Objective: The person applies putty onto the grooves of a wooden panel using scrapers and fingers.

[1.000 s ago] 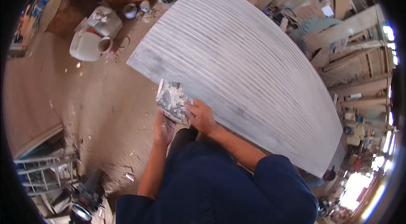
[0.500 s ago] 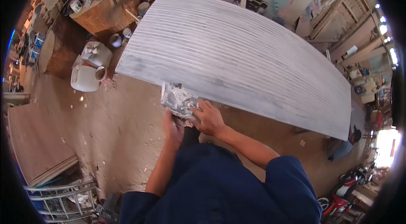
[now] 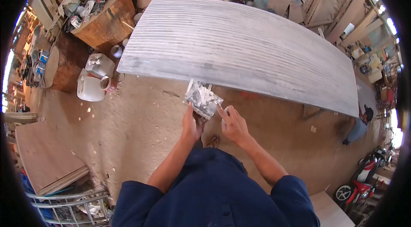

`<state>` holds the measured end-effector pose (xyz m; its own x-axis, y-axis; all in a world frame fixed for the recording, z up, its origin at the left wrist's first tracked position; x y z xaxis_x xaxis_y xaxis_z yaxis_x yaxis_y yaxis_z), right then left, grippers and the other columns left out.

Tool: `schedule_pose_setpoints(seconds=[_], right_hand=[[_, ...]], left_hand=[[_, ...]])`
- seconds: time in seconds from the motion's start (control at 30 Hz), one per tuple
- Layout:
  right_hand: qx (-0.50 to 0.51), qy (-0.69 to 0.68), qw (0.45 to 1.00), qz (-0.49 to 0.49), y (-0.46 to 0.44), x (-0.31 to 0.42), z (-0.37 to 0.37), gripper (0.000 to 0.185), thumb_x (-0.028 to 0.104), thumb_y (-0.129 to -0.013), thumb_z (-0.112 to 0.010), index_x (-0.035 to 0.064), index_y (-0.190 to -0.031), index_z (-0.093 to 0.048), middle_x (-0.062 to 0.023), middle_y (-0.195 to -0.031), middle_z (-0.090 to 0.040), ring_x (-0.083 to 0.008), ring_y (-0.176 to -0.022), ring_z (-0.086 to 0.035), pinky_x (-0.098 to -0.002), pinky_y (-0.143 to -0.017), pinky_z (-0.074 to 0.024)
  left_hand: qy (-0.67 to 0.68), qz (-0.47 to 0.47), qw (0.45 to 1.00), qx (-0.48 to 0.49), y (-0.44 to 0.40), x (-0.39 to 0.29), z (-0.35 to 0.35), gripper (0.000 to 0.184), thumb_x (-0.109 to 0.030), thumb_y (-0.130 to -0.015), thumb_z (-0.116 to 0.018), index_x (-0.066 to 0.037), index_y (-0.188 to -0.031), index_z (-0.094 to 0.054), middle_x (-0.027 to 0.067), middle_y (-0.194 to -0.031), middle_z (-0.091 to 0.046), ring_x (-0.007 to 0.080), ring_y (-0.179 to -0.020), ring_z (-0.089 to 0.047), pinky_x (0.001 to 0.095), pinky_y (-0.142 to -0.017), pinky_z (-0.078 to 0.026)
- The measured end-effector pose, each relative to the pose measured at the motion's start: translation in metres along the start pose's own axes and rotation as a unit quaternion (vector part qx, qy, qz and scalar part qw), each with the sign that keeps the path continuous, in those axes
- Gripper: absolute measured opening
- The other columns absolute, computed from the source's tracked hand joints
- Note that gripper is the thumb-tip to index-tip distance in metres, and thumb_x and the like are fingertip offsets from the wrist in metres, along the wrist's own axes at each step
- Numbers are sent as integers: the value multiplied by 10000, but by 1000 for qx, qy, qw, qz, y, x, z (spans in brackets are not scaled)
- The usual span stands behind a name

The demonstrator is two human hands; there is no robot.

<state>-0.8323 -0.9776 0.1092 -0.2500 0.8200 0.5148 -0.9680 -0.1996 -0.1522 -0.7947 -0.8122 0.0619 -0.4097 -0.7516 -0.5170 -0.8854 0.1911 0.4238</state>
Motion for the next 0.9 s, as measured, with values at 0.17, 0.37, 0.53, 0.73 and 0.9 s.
schedule_pose_setpoints(seconds=[0.17,0.37,0.53,0.73,0.9], right_hand=[[-29,-30,999,-21,9,6,12,520,13,-761,-565,77,-1277,-543,-146,-961,-460,-324,-833,-550,-423,-711,-469],[-33,-96,995,-2,-5,12,3,480,6,-763,-542,45,-1241,-568,-141,-935,-469,-304,-824,-548,-390,-690,-470],[125,-445,867,-187,-21,20,-41,425,-12,-803,-508,30,-1220,-584,-16,-758,-506,-147,-617,-504,-287,-561,-422],[178,-657,638,-360,-67,5,-52,475,6,-805,-532,8,-1279,-560,27,-703,-533,-43,-553,-430,-211,-499,-342],[120,-267,945,-144,-117,-9,-47,424,80,-792,-551,33,-1207,-622,-29,-699,-564,-124,-566,-502,-290,-536,-425]], left_hand=[[-57,-16,998,-18,16,-5,-11,452,-387,-1013,-385,-36,-1290,-455,116,-1206,-589,224,-1057,-610,399,-857,-523],[-60,-34,997,-28,23,-8,-1,427,-376,-1010,-397,-35,-1254,-479,94,-1137,-617,205,-1004,-624,376,-836,-522],[-61,-56,996,-42,19,-13,19,398,-397,-1007,-416,-53,-1165,-538,71,-1058,-640,172,-927,-627,346,-801,-503],[-40,-47,996,-64,-22,-31,31,408,-398,-1006,-425,-48,-1187,-533,63,-1057,-638,162,-940,-620,329,-808,-497],[-6,-70,994,-86,-77,-45,12,414,-396,-1006,-431,-42,-1199,-528,65,-1056,-635,156,-929,-614,328,-808,-493]])
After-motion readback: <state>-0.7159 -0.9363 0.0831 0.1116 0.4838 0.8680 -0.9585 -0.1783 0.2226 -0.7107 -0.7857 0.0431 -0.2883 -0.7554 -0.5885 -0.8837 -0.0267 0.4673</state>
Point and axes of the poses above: each hand's wrist, its own y-axis away from the middle knuckle, its own z-axis out of the back of the hand, x = y × z, the point moved 2 cm from there along -y, towards the middle knuckle
